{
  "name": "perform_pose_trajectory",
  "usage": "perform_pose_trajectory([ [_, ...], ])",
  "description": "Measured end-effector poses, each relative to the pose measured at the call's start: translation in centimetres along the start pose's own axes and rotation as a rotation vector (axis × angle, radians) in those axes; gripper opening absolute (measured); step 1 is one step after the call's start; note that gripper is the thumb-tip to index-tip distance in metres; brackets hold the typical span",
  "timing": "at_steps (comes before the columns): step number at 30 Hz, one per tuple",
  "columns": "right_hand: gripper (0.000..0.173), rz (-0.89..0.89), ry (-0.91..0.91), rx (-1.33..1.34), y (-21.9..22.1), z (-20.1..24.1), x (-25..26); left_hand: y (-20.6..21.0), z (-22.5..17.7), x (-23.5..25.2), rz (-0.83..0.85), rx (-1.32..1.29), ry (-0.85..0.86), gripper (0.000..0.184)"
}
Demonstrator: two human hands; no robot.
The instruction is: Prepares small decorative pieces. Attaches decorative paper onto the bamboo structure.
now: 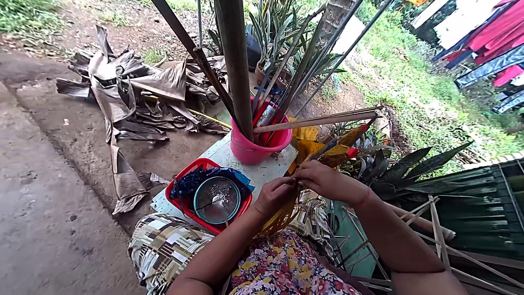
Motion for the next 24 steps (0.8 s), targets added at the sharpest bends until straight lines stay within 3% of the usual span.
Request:
perform_pose_trajectory([
  [14,0.009,0.076,0.057,0.097,-1.1,-0.2,0.1,0.2,-0.7,0.1,0.025,-0.055,0.009,0.006],
  [18,0.008,-0.006,0.100,0.041,-0.4,0.2,0.1,0.2,-0.5,0.4,0.033,-0.055,-0.034,0.006],
  [21,0.009,-0.094,0.107,0.018,0.1,0.3,-0.1,0.1,-0.4,0.8,0.062,-0.145,-0.162,0.003],
  [24,0.012,-0.160,0.092,0.025,0.4,0.1,-0.8,-0.2,0.4,1.3,0.101,-0.441,-0.478,0.000],
])
Point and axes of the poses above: each hand's wrist, its own x-axis towards the middle knuckle, its own y-axis out of the palm, z = x × y, the point moved 3 cm from there along x, towards the middle knuckle, and after that the axes turned 3 degrees about y, right-handed, at the moved point
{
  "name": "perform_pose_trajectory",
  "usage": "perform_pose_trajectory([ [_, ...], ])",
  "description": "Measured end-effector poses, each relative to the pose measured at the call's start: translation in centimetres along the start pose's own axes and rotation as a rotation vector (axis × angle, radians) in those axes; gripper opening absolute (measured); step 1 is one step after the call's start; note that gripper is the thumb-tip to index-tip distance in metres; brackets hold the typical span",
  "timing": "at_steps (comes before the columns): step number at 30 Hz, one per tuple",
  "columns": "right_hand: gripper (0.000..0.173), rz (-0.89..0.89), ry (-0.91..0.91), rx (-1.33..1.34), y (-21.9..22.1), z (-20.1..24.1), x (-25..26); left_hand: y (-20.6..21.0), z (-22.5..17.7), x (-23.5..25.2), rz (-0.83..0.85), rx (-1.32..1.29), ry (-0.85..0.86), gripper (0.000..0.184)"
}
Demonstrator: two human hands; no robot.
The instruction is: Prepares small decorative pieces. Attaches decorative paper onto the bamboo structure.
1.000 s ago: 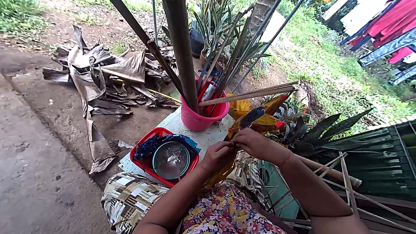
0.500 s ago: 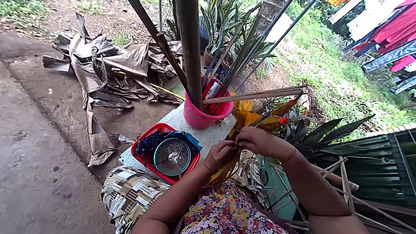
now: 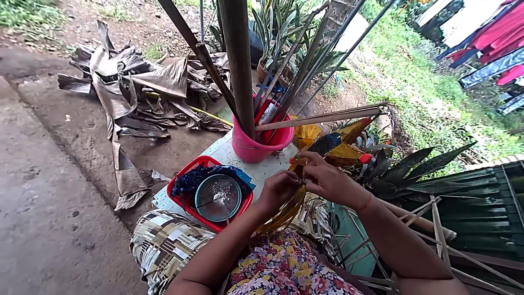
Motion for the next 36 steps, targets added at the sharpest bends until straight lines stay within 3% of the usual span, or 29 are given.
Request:
perform_pose_trajectory([
  [3,0.013,-0.020,-0.024,0.001,-0.1,-0.2,-0.8,-0.7,0.6,0.6,-0.004,-0.345,-0.487,0.007],
  [6,0.013,-0.027,-0.059,-0.030,0.4,-0.2,-1.2,-0.1,0.9,0.4,-0.070,-0.488,-0.689,0.013],
  [12,0.013,-0.020,-0.063,-0.126,1.3,-0.2,-2.1,0.6,0.9,0.1,-0.123,-0.415,-0.736,0.014],
  [21,0.015,-0.390,-0.050,-0.279,2.8,-1.2,-4.2,-0.2,1.5,0.1,-0.114,-0.331,-0.737,0.014],
  [23,0.016,-0.479,0.002,-0.137,3.6,-1.9,-4.6,-0.1,1.4,0.2,-0.128,-0.327,-0.794,0.013],
  [26,0.017,-0.572,0.075,0.329,5.2,-2.4,-4.7,-0.2,1.4,0.3,-0.162,-0.349,-0.957,0.020],
  [31,0.018,-0.684,0.168,0.935,7.3,-3.0,-4.0,0.1,1.6,0.1,-0.229,-0.425,-1.044,0.007],
  [34,0.019,-0.797,0.181,0.771,7.4,-3.5,-4.7,0.2,1.7,0.1,-0.245,-0.425,-1.025,0.006],
  [36,0.046,-0.743,0.185,0.561,8.0,-3.2,-5.0,0.2,1.5,0.1,-0.253,-0.428,-1.009,0.007],
])
Point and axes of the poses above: each hand's wrist, its own x-axis towards the middle knuckle, its own y-axis out of the palm, z = x × y, the point moved 3 cm from there along x, towards the middle knuckle, and after that the axes turned 3 degrees about y, right-handed, at the moved point
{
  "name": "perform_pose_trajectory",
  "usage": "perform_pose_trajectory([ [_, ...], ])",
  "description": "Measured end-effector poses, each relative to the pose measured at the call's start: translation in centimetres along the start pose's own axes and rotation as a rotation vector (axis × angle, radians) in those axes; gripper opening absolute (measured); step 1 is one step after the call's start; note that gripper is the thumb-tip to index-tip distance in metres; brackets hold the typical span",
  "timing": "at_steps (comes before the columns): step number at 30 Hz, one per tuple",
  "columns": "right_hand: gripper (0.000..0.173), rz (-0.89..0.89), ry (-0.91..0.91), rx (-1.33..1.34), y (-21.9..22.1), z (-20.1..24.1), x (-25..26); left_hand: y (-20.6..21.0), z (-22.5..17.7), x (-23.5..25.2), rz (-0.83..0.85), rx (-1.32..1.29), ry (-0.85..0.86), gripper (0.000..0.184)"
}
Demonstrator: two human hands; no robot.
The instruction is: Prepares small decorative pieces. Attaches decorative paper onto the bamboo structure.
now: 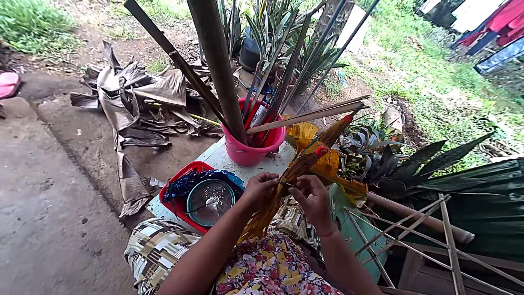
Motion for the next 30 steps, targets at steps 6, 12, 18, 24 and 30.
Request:
perform_pose_trajectory([
  [6,0.015,-0.087,-0.146,-0.093,1.2,0.0,-0.6,0.3,0.1,0.1,-0.009,0.056,0.039,0.008],
  [12,0.014,-0.025,-0.202,-0.010,2.1,-0.2,-0.4,0.5,0.1,0.1,-0.085,0.018,0.013,0.017],
  [18,0.013,0.077,-0.030,0.304,3.8,-1.2,0.0,0.2,0.5,0.4,-0.216,0.007,0.093,0.029],
  [24,0.015,0.128,0.012,0.194,3.5,-1.2,0.6,-0.1,0.4,0.3,-0.152,0.224,0.329,0.032],
  [30,0.017,0.112,0.037,0.140,3.6,-1.0,0.5,-0.4,0.8,0.4,-0.107,0.150,0.296,0.032],
])
Point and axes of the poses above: each hand's wrist, its own x-axis towards the middle knuckle, its own y-axis out of the palm, z = x × y, the point moved 3 cm from there along x, towards the middle knuckle, and after that the axes turned 3 degrees about y, right-handed, at the moved point
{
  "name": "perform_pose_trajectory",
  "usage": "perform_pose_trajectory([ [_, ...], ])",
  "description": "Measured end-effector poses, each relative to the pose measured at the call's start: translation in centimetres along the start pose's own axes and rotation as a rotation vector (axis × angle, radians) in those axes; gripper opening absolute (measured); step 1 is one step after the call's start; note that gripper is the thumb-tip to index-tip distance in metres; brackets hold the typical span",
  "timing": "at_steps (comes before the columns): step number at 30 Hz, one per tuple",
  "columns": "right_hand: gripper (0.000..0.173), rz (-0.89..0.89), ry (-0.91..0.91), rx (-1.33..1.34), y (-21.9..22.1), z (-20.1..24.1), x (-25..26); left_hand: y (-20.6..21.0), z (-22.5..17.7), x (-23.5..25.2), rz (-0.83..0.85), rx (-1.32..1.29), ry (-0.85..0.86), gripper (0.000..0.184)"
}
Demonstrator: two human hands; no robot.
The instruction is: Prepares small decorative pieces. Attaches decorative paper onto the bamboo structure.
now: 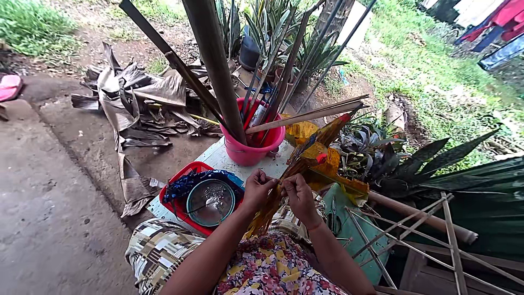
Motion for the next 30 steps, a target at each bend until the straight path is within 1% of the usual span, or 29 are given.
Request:
perform_pose_trajectory([
  [3,0.016,0.007,-0.013,0.014,-0.1,0.1,0.0,-0.4,-0.3,0.1,0.065,0.051,-0.017,0.024],
  [4,0.016,0.011,-0.013,0.022,-0.2,0.2,0.0,-0.5,-0.7,0.1,0.105,0.115,-0.021,0.025],
  [5,0.016,0.017,-0.012,0.031,-0.3,0.2,0.0,-0.7,-1.2,0.1,0.156,0.196,-0.032,0.030],
  [6,0.016,0.023,-0.009,0.038,-0.4,0.1,0.0,-0.8,-1.7,0.0,0.206,0.288,-0.036,0.027],
  [8,0.015,0.031,-0.013,0.059,-0.4,0.0,0.0,-1.2,-2.6,0.1,0.300,0.470,0.006,0.017],
  [11,0.014,0.027,-0.021,0.090,-0.5,-0.1,-0.1,-2.1,-3.2,0.1,0.412,0.622,0.116,0.015],
  [13,0.013,0.024,-0.007,0.122,-0.5,-0.1,-0.1,-2.4,-3.0,0.2,0.459,0.575,0.138,0.014],
  [14,0.013,0.020,0.009,0.146,-0.6,-0.1,-0.1,-2.5,-2.7,0.3,0.472,0.502,0.135,0.012],
  [16,0.012,0.008,0.040,0.207,-0.9,0.0,0.0,-2.5,-2.0,0.4,0.496,0.302,0.114,0.008],
  [20,0.011,0.008,0.064,0.281,-1.1,0.5,-0.1,-1.2,-0.6,0.1,0.500,-0.102,0.010,0.011],
  [22,0.011,-0.003,0.064,0.326,-1.4,0.6,-0.2,-0.8,-0.5,0.1,0.505,-0.226,-0.023,0.012],
  [24,0.009,-0.005,0.067,0.372,-1.7,0.7,-0.4,-0.6,-0.8,0.2,0.513,-0.224,-0.031,0.014],
  [26,0.007,-0.015,0.024,0.353,-1.9,0.5,-0.6,-0.5,-1.3,0.2,0.514,-0.129,0.011,0.014],
  [28,0.010,-0.027,-0.069,0.174,-2.4,1.0,-0.7,-0.3,-1.9,0.1,0.515,-0.006,0.063,0.011],
  [30,0.014,-0.041,-0.182,-0.059,-2.9,2.1,-0.5,-0.1,-2.6,-0.3,0.499,0.123,0.074,0.007],
])
Point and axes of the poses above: each hand's wrist, its own x-axis towards the middle knuckle, its own y-axis out of the palm, z = x × y, the point moved 3 cm from there along x, towards the middle knuckle, and after that the axes turned 3 degrees about y, right-handed, at the moved point
